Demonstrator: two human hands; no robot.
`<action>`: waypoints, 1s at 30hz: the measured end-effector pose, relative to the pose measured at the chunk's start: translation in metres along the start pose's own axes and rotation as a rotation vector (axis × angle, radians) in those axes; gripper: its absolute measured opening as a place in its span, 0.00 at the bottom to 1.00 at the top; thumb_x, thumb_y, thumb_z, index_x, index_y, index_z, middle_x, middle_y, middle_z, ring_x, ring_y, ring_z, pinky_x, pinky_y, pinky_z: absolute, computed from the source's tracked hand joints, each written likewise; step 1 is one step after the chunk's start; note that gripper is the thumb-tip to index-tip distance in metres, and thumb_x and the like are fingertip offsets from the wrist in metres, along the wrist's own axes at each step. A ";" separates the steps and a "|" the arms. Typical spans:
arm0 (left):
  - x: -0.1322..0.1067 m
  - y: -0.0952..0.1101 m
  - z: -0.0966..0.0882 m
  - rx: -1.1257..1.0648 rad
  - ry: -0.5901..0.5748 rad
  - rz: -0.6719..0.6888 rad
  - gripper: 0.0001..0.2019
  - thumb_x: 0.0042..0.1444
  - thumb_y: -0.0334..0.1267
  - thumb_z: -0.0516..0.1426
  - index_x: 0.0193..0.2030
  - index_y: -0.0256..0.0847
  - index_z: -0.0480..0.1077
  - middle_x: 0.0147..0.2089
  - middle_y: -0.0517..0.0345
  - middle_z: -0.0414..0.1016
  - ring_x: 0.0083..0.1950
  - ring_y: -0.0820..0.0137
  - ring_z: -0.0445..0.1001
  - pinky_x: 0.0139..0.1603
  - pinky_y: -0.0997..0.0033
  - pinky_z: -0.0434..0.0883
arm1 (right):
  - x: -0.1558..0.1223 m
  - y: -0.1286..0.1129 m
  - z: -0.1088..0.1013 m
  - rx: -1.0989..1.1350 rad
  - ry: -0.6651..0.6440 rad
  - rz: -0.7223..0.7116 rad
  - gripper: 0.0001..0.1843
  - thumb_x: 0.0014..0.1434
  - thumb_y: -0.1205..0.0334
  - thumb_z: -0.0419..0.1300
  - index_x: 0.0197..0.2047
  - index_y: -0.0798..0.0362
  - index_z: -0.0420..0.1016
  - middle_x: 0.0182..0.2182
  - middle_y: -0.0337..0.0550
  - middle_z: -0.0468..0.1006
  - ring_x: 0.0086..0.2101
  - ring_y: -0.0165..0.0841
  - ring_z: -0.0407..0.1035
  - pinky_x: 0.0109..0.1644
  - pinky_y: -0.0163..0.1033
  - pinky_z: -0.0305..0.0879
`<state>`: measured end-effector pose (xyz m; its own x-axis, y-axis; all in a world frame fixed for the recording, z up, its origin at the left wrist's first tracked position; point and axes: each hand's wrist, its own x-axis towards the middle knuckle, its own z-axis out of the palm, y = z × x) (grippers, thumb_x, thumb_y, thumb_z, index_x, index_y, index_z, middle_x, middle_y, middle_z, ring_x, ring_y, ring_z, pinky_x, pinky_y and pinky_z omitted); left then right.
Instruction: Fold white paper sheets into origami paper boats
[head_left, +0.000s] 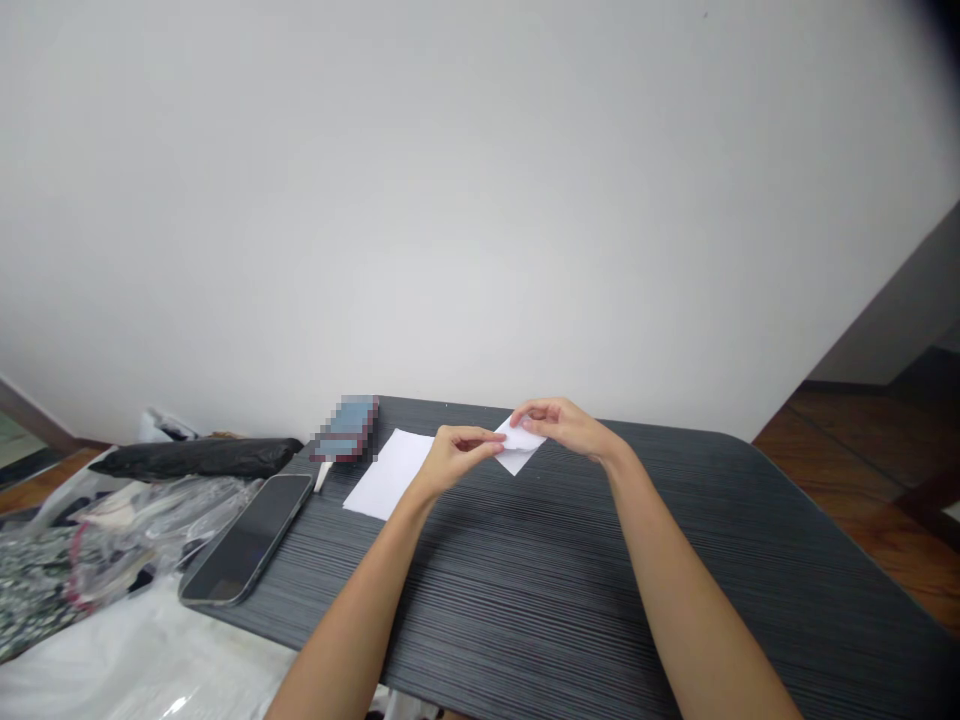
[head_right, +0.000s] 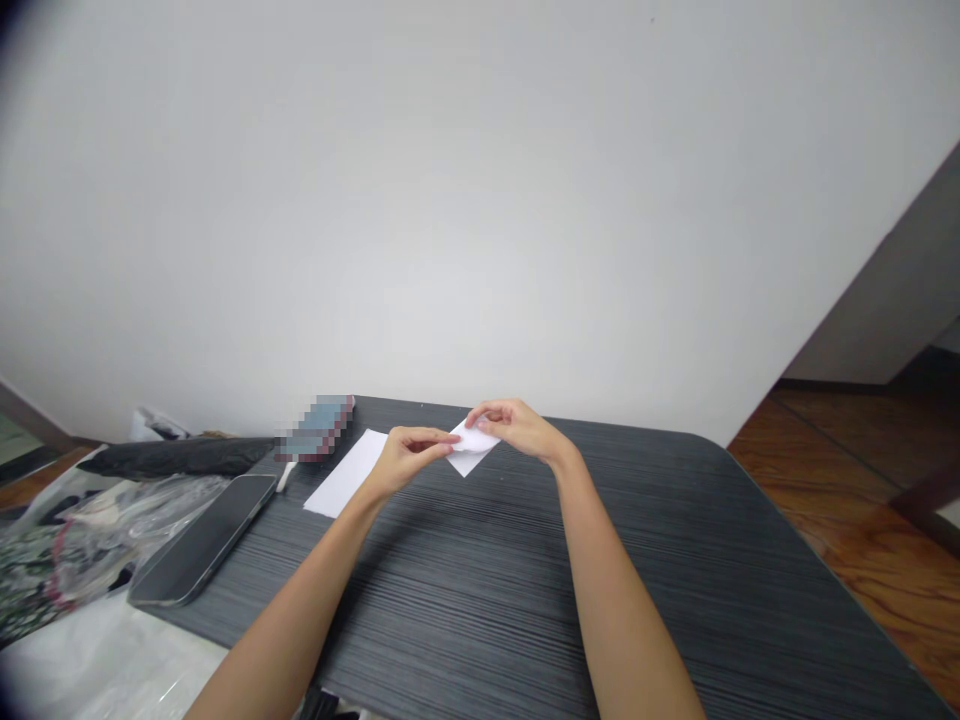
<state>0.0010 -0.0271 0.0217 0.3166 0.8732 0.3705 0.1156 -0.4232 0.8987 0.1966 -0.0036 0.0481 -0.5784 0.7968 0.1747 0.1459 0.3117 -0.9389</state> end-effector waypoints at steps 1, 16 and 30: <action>0.000 0.000 0.001 0.019 0.049 0.004 0.11 0.44 0.40 0.59 0.32 0.35 0.74 0.34 0.52 0.76 0.36 0.66 0.73 0.37 0.71 0.69 | 0.000 -0.001 0.000 -0.001 -0.007 -0.024 0.13 0.51 0.57 0.55 0.36 0.57 0.70 0.31 0.41 0.70 0.30 0.27 0.63 0.34 0.33 0.59; 0.002 -0.010 0.009 0.002 0.292 0.143 0.15 0.49 0.38 0.55 0.43 0.35 0.70 0.39 0.52 0.75 0.33 0.69 0.74 0.37 0.70 0.72 | 0.015 0.004 0.015 0.041 0.307 -0.106 0.13 0.43 0.55 0.61 0.22 0.58 0.69 0.22 0.39 0.71 0.26 0.28 0.63 0.32 0.35 0.58; -0.001 -0.009 0.011 0.076 0.378 0.225 0.08 0.48 0.37 0.55 0.33 0.35 0.71 0.30 0.55 0.76 0.30 0.70 0.75 0.34 0.72 0.73 | 0.015 0.003 0.014 0.023 0.353 -0.095 0.13 0.41 0.55 0.62 0.22 0.58 0.70 0.21 0.39 0.71 0.25 0.28 0.63 0.30 0.34 0.57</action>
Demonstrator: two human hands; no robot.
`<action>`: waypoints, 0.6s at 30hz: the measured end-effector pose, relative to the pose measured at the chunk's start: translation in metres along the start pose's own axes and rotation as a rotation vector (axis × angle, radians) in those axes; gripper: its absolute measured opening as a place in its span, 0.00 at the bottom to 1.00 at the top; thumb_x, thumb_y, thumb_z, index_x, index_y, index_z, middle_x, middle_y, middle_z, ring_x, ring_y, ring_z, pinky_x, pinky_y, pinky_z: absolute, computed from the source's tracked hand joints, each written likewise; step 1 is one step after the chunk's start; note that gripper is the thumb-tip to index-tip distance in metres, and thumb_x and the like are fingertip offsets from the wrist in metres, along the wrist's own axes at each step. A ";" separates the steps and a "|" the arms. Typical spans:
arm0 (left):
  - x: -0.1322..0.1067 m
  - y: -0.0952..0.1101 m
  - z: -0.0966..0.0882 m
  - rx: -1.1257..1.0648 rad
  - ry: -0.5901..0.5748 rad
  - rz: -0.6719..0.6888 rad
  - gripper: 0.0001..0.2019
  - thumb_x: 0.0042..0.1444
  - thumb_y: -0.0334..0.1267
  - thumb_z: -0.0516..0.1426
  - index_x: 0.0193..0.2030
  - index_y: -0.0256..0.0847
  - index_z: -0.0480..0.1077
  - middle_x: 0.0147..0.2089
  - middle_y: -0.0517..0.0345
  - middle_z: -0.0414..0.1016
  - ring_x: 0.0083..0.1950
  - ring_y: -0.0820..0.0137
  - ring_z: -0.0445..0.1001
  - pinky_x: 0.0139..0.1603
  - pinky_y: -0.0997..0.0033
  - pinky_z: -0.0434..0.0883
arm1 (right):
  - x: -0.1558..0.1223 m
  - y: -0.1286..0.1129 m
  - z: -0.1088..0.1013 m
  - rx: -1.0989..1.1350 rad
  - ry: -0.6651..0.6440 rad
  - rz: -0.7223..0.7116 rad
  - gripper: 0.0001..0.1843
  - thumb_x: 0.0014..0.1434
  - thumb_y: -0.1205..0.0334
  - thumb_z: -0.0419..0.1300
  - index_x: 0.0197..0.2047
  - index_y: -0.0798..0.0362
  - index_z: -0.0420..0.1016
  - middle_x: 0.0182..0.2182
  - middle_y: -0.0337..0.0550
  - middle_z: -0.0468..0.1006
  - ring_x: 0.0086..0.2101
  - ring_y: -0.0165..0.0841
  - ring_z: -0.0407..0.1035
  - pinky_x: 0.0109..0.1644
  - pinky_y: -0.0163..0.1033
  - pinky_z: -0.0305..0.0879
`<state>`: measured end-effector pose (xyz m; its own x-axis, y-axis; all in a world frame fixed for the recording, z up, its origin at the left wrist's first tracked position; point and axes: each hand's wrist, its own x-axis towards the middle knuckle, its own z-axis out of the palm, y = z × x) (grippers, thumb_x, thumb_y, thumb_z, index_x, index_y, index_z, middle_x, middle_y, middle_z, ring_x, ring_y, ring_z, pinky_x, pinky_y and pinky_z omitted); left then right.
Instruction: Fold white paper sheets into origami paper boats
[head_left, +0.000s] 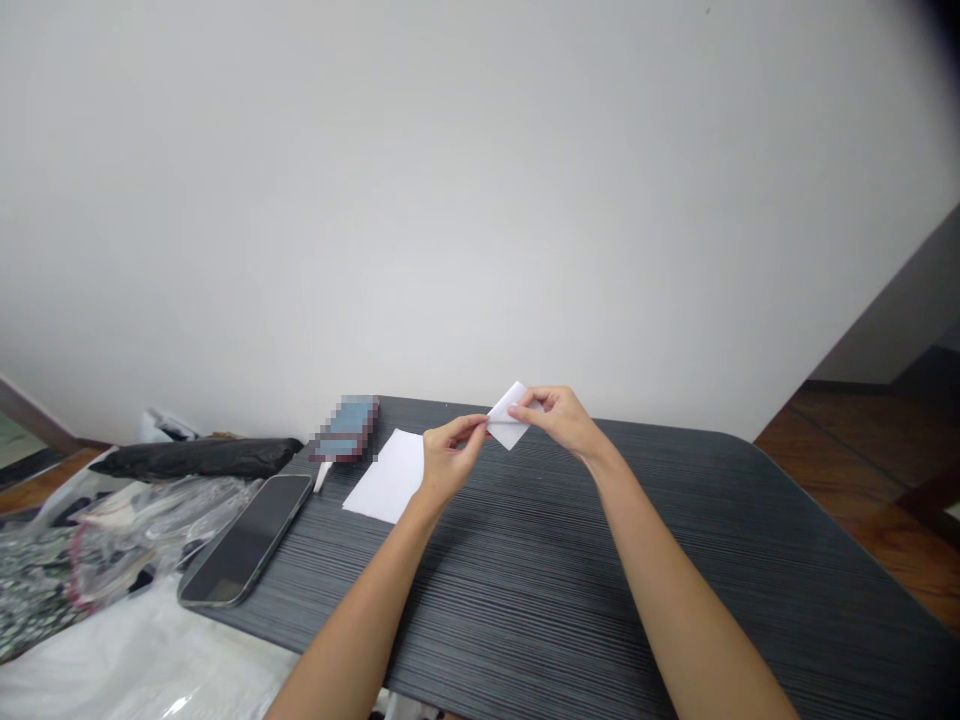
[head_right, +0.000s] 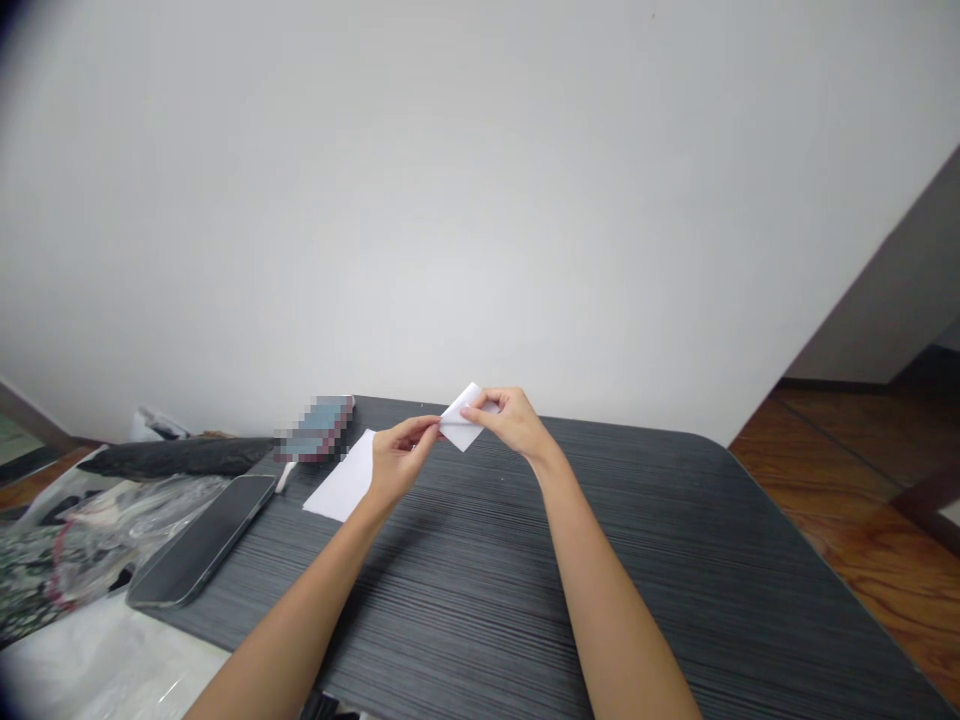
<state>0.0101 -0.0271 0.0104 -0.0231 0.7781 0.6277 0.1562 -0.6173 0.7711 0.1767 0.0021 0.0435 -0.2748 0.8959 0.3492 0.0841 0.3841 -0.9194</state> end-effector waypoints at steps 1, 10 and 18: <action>0.000 0.000 0.001 -0.027 0.000 -0.024 0.08 0.48 0.37 0.54 0.33 0.35 0.70 0.30 0.55 0.75 0.30 0.69 0.75 0.34 0.72 0.73 | 0.000 0.000 0.001 -0.005 0.013 -0.001 0.13 0.41 0.55 0.62 0.21 0.58 0.69 0.21 0.39 0.71 0.24 0.28 0.63 0.29 0.34 0.57; 0.002 0.009 -0.002 -0.076 -0.175 -0.141 0.14 0.50 0.40 0.53 0.41 0.33 0.68 0.34 0.51 0.75 0.30 0.68 0.75 0.33 0.71 0.72 | 0.000 -0.004 0.008 -0.087 0.029 -0.004 0.13 0.42 0.55 0.61 0.20 0.58 0.68 0.19 0.37 0.69 0.21 0.26 0.61 0.25 0.32 0.55; 0.001 0.004 0.002 -0.048 -0.140 -0.192 0.14 0.51 0.43 0.52 0.35 0.33 0.71 0.27 0.54 0.76 0.28 0.66 0.75 0.30 0.71 0.73 | 0.000 -0.009 0.012 -0.157 0.071 -0.013 0.12 0.43 0.57 0.59 0.21 0.58 0.66 0.19 0.38 0.68 0.20 0.26 0.60 0.24 0.32 0.55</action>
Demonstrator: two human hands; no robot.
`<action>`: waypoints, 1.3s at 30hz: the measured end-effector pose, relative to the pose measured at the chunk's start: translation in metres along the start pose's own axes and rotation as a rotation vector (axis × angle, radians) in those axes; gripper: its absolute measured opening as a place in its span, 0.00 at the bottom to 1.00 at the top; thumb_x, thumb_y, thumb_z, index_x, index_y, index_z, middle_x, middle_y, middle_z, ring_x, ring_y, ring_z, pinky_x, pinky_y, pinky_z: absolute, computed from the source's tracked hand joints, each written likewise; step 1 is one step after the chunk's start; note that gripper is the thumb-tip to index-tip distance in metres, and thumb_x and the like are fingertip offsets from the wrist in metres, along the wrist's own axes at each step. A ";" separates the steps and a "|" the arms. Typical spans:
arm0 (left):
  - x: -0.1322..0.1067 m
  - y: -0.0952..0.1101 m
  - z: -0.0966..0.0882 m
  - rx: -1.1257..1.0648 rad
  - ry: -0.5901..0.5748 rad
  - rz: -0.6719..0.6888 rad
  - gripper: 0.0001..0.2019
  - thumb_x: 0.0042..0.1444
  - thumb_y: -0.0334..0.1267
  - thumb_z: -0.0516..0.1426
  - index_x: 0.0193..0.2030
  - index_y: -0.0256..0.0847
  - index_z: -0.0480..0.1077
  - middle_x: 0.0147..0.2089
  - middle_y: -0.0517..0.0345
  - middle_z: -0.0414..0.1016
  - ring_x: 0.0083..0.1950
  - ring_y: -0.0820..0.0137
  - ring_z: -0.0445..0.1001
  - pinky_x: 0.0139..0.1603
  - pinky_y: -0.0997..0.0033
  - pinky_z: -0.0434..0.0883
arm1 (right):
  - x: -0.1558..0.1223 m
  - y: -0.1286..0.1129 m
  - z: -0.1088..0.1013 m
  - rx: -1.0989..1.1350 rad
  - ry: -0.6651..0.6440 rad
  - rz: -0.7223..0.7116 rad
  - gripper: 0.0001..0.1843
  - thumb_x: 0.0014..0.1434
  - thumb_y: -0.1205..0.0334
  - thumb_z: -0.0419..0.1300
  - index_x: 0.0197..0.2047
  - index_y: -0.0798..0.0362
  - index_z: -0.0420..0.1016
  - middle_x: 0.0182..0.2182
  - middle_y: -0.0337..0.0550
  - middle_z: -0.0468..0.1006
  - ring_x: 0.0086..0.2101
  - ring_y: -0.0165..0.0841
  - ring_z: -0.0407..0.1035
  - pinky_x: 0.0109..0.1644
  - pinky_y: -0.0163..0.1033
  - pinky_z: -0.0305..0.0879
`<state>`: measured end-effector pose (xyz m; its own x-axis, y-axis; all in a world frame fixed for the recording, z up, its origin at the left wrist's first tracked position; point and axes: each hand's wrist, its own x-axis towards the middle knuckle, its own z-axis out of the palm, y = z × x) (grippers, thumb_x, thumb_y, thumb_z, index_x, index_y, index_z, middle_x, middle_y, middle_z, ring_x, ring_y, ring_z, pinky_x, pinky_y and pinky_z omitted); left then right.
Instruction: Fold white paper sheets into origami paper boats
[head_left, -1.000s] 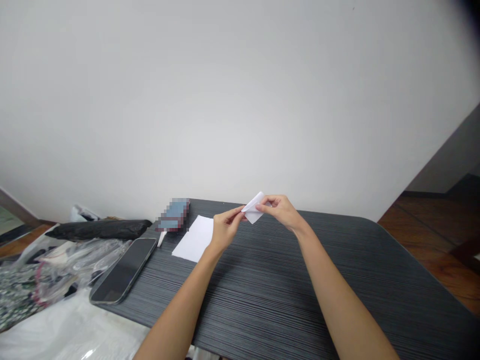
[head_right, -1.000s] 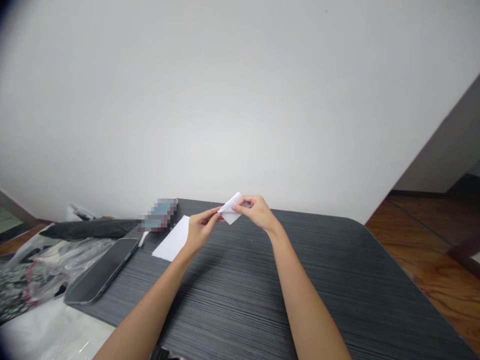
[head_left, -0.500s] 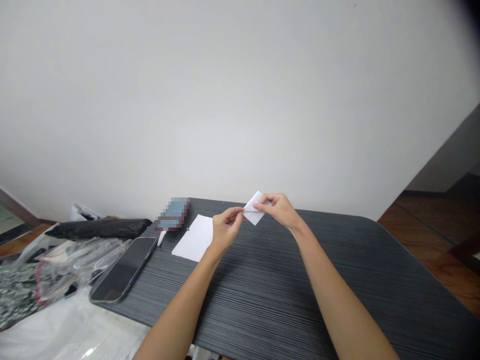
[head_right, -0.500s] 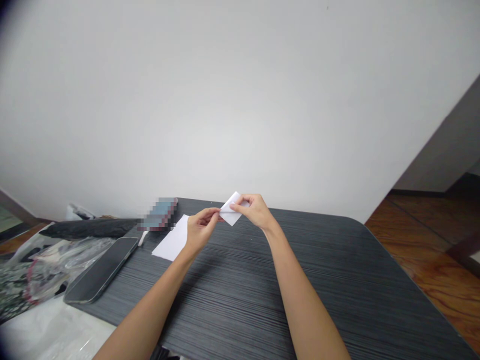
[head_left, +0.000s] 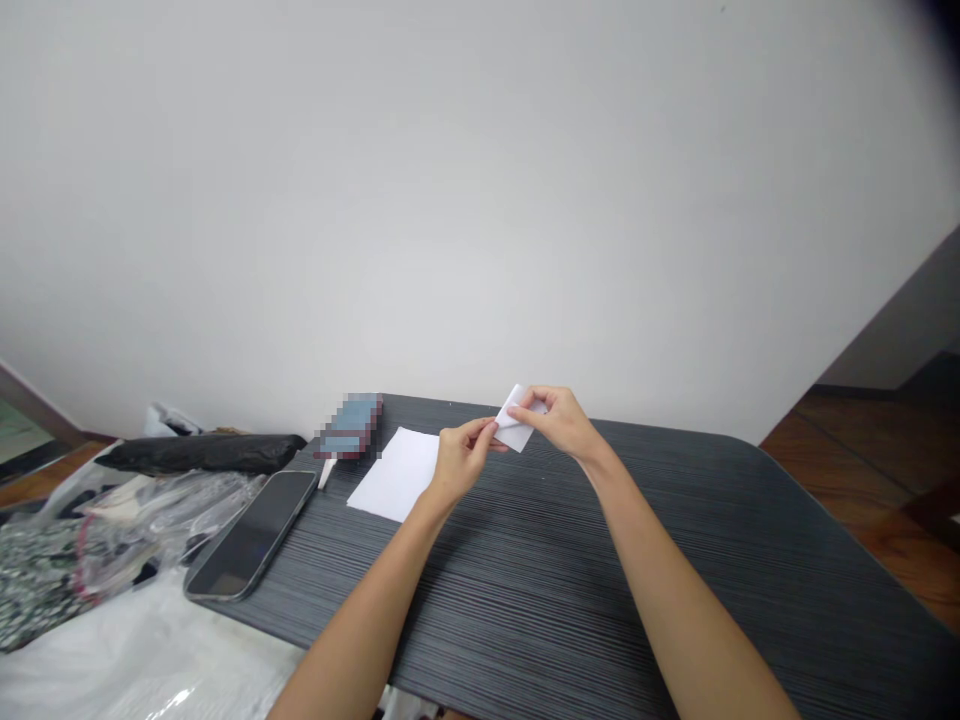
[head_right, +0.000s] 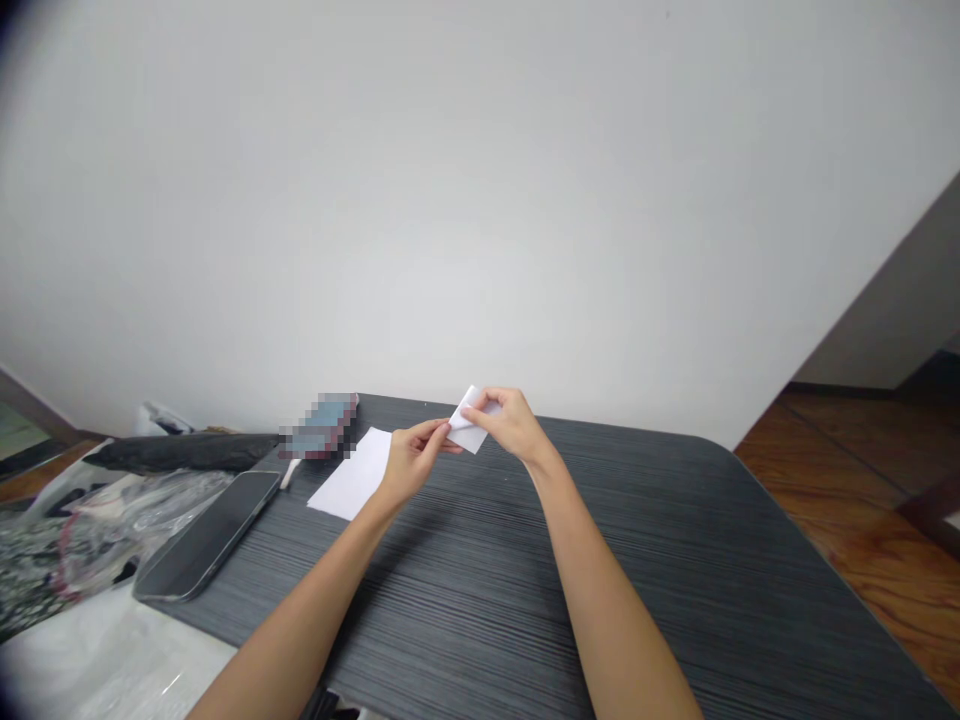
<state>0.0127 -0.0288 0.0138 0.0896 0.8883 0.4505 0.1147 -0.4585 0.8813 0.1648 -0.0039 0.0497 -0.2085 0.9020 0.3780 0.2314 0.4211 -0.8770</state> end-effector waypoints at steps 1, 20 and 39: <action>0.000 0.000 0.001 -0.015 0.002 -0.010 0.14 0.50 0.43 0.52 0.35 0.33 0.71 0.26 0.54 0.75 0.28 0.66 0.75 0.30 0.71 0.73 | 0.000 0.000 0.000 -0.009 0.001 0.000 0.11 0.43 0.57 0.59 0.21 0.58 0.66 0.19 0.38 0.69 0.20 0.26 0.60 0.24 0.32 0.55; 0.000 0.006 0.003 -0.245 -0.035 -0.180 0.15 0.45 0.44 0.57 0.30 0.30 0.69 0.24 0.52 0.75 0.25 0.67 0.74 0.30 0.68 0.74 | -0.003 0.009 -0.004 0.294 -0.143 0.118 0.42 0.40 0.62 0.63 0.55 0.50 0.47 0.24 0.36 0.71 0.24 0.30 0.68 0.27 0.35 0.65; 0.001 -0.002 -0.020 0.677 -0.232 0.423 0.14 0.54 0.34 0.48 0.46 0.41 0.67 0.44 0.50 0.71 0.42 0.68 0.71 0.41 0.69 0.67 | -0.008 0.007 -0.019 0.335 -0.423 0.211 0.27 0.45 0.62 0.60 0.51 0.54 0.63 0.29 0.43 0.74 0.27 0.29 0.68 0.35 0.36 0.62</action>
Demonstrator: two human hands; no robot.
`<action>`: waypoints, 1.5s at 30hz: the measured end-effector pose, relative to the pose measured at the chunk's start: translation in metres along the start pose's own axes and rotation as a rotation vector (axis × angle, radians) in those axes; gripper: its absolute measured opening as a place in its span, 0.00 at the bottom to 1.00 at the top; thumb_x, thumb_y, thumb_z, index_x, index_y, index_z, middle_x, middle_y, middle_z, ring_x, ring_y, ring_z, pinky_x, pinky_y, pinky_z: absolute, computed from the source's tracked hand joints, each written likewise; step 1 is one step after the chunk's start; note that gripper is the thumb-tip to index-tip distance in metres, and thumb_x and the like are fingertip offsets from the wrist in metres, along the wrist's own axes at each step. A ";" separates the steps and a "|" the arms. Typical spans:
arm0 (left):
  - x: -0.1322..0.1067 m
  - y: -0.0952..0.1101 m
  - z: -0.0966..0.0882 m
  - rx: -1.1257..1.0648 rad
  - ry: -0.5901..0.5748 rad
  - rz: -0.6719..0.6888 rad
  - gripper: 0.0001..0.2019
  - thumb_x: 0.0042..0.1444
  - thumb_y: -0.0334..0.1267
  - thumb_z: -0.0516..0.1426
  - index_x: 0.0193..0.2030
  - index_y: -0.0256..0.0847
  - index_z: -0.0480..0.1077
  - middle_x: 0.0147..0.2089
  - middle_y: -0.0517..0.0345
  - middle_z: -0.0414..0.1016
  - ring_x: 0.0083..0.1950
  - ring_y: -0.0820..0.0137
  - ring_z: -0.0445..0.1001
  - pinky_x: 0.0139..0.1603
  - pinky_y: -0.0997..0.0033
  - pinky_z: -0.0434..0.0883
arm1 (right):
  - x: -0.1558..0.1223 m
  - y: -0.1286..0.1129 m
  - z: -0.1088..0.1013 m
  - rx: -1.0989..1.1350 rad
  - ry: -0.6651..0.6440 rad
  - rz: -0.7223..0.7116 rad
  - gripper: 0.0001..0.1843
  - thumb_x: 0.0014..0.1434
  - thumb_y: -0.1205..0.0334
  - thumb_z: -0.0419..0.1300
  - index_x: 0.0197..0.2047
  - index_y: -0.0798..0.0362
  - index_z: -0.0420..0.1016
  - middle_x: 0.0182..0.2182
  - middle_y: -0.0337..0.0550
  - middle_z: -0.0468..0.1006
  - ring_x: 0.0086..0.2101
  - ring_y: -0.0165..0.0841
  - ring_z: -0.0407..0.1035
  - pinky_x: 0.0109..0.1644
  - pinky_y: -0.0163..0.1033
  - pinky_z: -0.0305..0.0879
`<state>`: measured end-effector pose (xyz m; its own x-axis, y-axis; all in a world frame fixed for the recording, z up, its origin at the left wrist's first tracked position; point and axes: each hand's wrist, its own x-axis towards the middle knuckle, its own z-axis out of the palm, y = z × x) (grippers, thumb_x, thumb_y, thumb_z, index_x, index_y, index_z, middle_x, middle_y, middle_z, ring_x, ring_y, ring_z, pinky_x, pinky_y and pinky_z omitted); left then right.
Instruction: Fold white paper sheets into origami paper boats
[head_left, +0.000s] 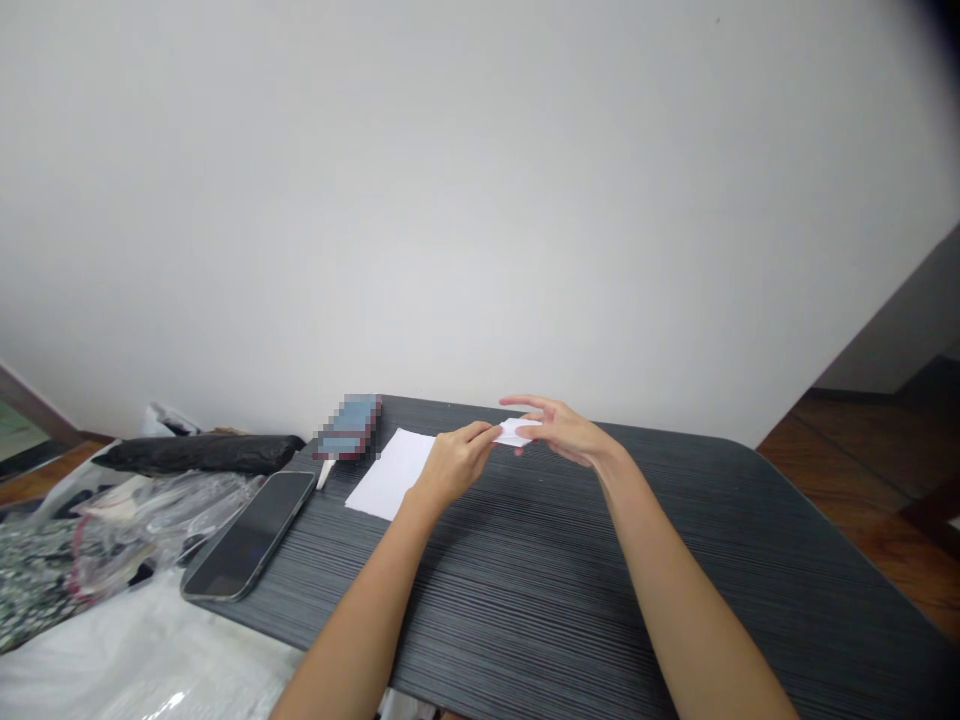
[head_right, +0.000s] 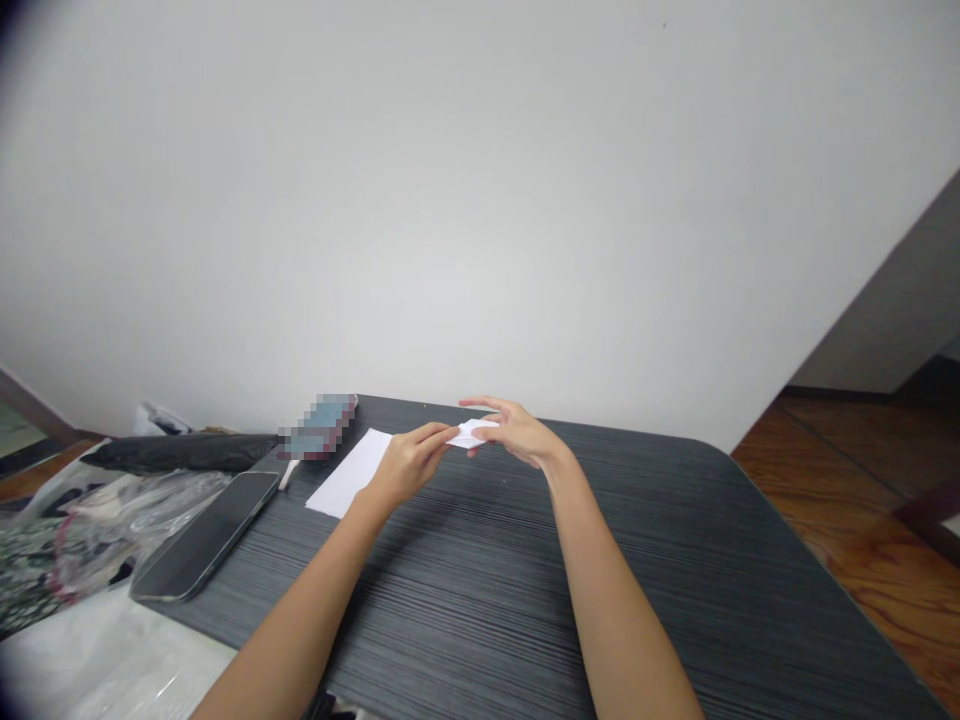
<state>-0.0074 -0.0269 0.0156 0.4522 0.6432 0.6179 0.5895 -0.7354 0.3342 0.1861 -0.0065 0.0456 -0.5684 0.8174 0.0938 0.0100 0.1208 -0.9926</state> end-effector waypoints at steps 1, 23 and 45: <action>0.000 -0.001 0.001 -0.009 -0.006 -0.011 0.12 0.55 0.34 0.47 0.43 0.40 0.68 0.40 0.50 0.73 0.39 0.69 0.71 0.40 0.69 0.68 | -0.002 0.000 -0.001 -0.046 -0.040 0.029 0.23 0.47 0.59 0.58 0.47 0.55 0.66 0.30 0.43 0.74 0.28 0.29 0.68 0.36 0.37 0.62; 0.013 0.010 -0.002 -1.003 -0.142 -0.506 0.26 0.52 0.53 0.45 0.21 0.29 0.66 0.21 0.46 0.72 0.18 0.72 0.70 0.16 0.78 0.63 | -0.003 -0.013 0.002 -0.354 -0.013 -0.075 0.16 0.48 0.54 0.56 0.25 0.60 0.73 0.17 0.38 0.67 0.19 0.25 0.59 0.22 0.31 0.53; 0.011 0.013 -0.009 -1.218 -0.249 -0.599 0.14 0.48 0.42 0.56 0.25 0.29 0.68 0.20 0.53 0.72 0.19 0.73 0.72 0.17 0.80 0.64 | -0.007 -0.020 0.004 -0.332 -0.032 -0.054 0.10 0.46 0.64 0.55 0.30 0.55 0.76 0.18 0.38 0.70 0.19 0.24 0.61 0.18 0.27 0.57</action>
<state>-0.0007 -0.0317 0.0334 0.5224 0.8506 0.0605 -0.1586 0.0272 0.9870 0.1868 -0.0168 0.0642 -0.6006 0.7876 0.1378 0.2438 0.3445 -0.9066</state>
